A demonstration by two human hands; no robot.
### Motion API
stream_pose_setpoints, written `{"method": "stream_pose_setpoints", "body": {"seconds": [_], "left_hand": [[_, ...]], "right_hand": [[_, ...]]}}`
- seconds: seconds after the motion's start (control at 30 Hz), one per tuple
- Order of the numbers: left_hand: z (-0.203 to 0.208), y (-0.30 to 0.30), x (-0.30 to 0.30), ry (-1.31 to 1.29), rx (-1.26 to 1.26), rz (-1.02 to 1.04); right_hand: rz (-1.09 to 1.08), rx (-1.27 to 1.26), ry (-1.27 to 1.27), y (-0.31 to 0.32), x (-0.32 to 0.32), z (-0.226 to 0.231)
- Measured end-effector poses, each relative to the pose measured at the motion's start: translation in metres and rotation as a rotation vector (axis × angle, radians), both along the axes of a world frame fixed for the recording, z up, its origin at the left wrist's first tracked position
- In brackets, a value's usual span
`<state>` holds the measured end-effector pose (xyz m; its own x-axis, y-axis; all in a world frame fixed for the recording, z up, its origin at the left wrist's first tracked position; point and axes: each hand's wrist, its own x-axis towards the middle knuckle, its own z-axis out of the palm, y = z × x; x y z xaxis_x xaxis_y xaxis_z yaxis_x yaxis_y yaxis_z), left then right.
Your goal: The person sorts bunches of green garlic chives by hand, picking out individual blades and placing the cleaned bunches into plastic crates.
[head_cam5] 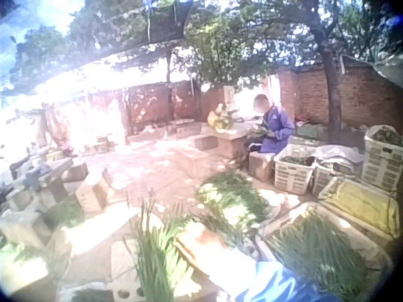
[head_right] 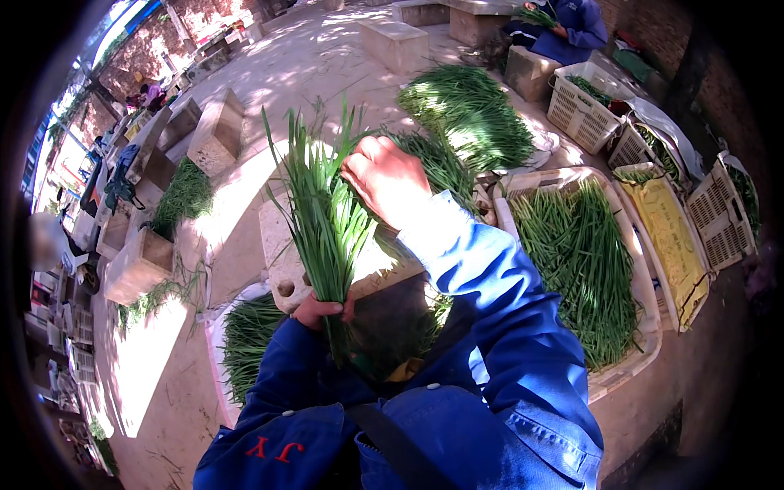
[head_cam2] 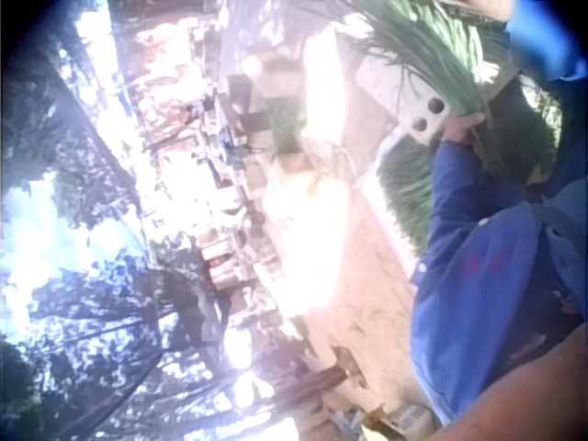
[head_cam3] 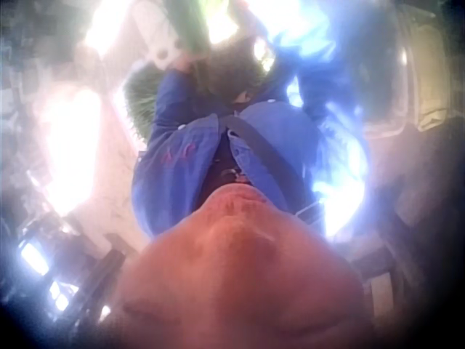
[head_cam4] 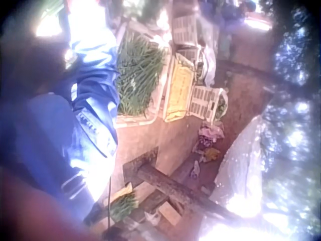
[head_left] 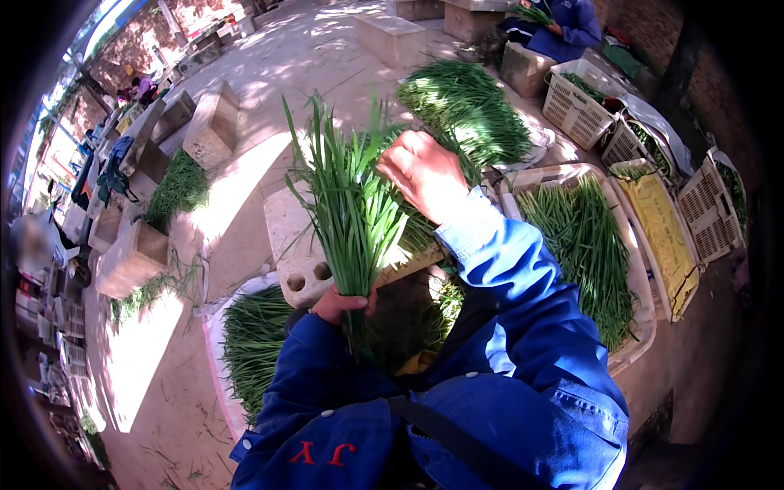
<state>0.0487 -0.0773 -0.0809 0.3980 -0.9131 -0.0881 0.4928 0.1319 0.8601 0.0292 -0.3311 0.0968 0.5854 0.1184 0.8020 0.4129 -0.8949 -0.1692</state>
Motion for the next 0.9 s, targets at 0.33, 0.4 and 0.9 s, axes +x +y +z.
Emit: {"method": "stream_pose_setpoints", "body": {"seconds": [0.33,0.4,0.9], "left_hand": [[-0.005,-0.001,0.000,-0.001,0.014,0.023],[-0.004,-0.003,0.000,0.008,0.011,0.025],[0.007,-0.006,0.001,-0.025,0.046,-0.020]], "right_hand": [[0.320,1.074,0.404,-0.027,-0.011,-0.004],[0.218,0.787,0.375,-0.034,-0.008,-0.015],[0.143,0.600,0.276,-0.038,0.009,-0.005]]}}
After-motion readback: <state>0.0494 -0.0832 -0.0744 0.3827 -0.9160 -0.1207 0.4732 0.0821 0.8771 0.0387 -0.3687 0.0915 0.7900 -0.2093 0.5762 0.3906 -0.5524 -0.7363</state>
